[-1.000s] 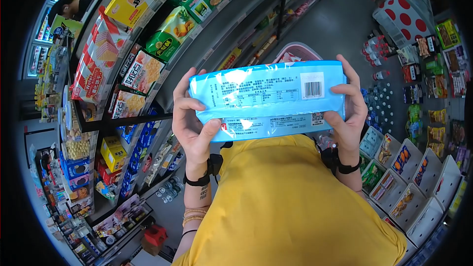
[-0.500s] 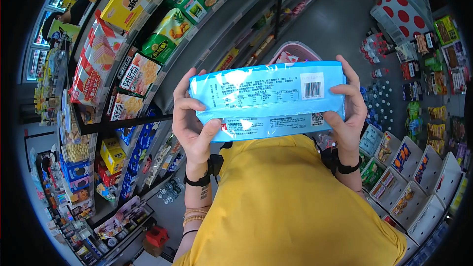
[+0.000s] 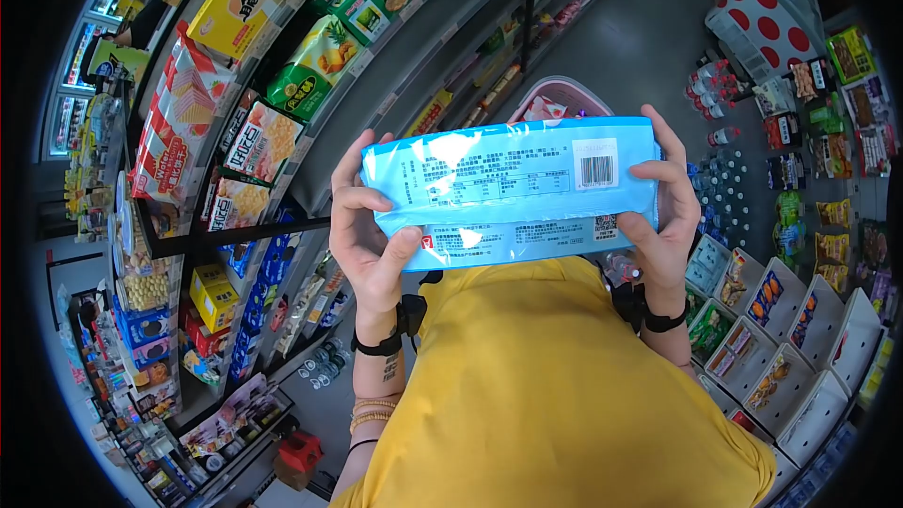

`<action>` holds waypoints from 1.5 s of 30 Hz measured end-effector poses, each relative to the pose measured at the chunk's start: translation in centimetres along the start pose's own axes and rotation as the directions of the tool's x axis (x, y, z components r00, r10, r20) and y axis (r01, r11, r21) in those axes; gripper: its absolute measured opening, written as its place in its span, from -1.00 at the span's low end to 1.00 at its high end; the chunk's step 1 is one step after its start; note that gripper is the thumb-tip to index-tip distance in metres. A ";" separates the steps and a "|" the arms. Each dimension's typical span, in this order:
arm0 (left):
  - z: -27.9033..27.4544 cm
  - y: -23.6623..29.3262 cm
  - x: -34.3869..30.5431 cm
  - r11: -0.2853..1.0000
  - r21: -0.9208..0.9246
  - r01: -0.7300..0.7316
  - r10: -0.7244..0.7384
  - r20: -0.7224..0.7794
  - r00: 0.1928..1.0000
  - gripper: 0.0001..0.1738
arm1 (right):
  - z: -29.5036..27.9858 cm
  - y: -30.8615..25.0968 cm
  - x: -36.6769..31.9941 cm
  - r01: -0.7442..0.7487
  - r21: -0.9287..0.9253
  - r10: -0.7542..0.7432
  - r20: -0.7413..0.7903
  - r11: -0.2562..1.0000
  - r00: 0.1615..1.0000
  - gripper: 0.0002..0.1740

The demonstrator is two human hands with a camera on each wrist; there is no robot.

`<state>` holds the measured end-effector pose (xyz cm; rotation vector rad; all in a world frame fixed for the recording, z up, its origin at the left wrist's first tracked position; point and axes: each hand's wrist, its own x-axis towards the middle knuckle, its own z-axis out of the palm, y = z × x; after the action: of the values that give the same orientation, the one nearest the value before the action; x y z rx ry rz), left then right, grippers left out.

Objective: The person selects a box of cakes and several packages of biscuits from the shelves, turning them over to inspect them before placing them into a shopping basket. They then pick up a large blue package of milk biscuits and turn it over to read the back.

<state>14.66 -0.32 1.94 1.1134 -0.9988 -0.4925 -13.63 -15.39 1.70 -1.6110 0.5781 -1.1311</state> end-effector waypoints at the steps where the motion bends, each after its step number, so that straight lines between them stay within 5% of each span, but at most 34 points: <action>1: 0.0 0.0 0.0 1.000 0.001 -0.001 0.001 0.002 1.000 -0.65 | 0.0 0.0 0.0 0.000 -0.002 0.000 0.001 1.000 1.000 -0.54; 16: -0.2 0.8 -0.3 0.981 0.065 0.180 -0.179 -0.016 0.984 -0.63 | 0.4 -0.5 0.2 -0.119 0.076 0.120 -0.009 0.990 0.993 -0.51; 45: -0.8 0.2 -0.1 0.974 0.038 0.221 -0.222 0.019 0.975 -0.67 | 0.2 -0.6 0.0 -0.132 0.086 0.132 0.002 0.988 0.991 -0.44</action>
<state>15.23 0.24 1.99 1.2616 -0.9104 -0.6706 -13.55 -15.03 2.29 -1.4750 0.6211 -1.0477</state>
